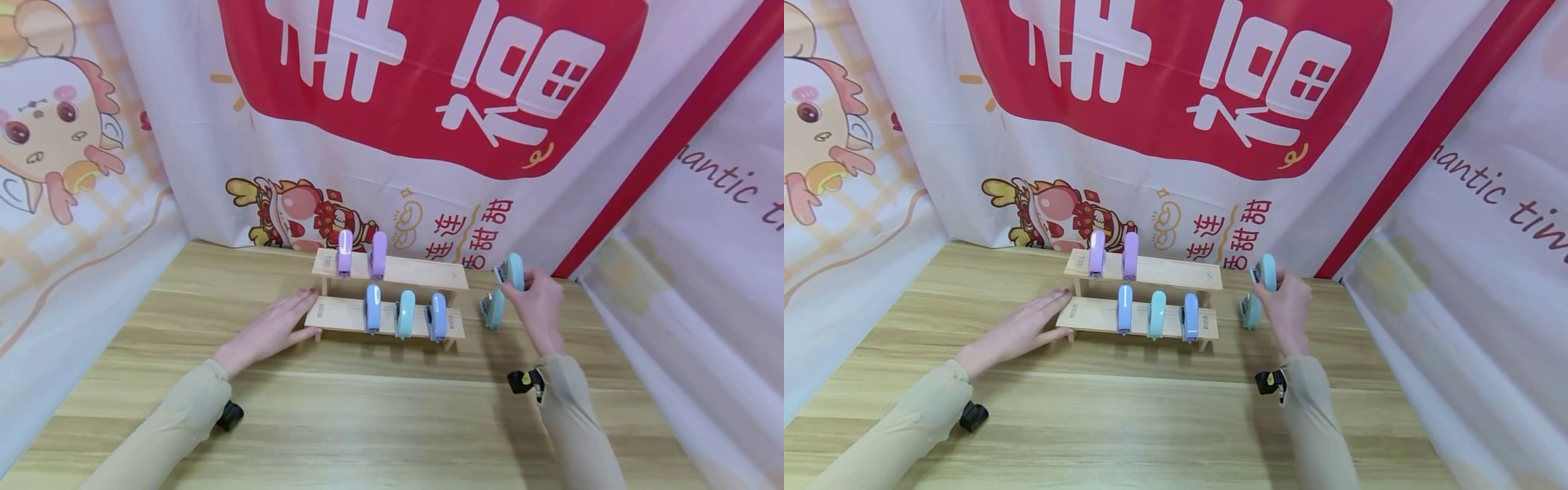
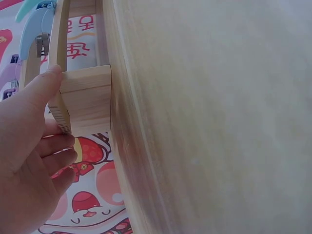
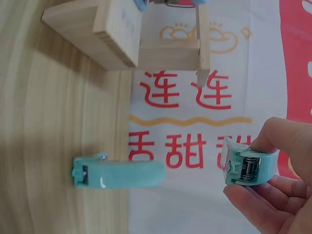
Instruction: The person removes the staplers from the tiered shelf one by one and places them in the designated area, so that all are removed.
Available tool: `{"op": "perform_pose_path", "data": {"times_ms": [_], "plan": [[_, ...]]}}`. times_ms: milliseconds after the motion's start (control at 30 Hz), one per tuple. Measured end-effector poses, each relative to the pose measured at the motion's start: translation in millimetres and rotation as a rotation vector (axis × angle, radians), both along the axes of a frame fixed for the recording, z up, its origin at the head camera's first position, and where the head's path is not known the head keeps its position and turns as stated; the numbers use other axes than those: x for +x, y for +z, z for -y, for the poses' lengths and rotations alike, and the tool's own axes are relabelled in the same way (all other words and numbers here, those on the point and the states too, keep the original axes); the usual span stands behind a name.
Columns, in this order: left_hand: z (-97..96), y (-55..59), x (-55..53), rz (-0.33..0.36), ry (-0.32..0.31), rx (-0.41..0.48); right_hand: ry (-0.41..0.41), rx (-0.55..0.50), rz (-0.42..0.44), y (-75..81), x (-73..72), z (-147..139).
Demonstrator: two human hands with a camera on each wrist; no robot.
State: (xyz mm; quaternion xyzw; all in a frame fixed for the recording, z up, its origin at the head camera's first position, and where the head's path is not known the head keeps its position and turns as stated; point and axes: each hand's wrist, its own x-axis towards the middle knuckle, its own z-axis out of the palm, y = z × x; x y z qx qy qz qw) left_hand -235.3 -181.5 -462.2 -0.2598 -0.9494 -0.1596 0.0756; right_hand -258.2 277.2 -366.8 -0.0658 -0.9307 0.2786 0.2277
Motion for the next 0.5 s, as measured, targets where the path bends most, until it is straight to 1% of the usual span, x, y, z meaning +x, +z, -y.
{"op": "perform_pose_path", "data": {"times_ms": [167,500], "plan": [[0.3,0.1,-0.2,-0.001,0.000,-0.001,-0.004,-0.014,0.020,-4.9,0.8,-9],[0.5,-0.6,0.1,0.002,-0.001,0.000,-0.049,0.002,-0.018,-17.2,-0.9,-26]]}}
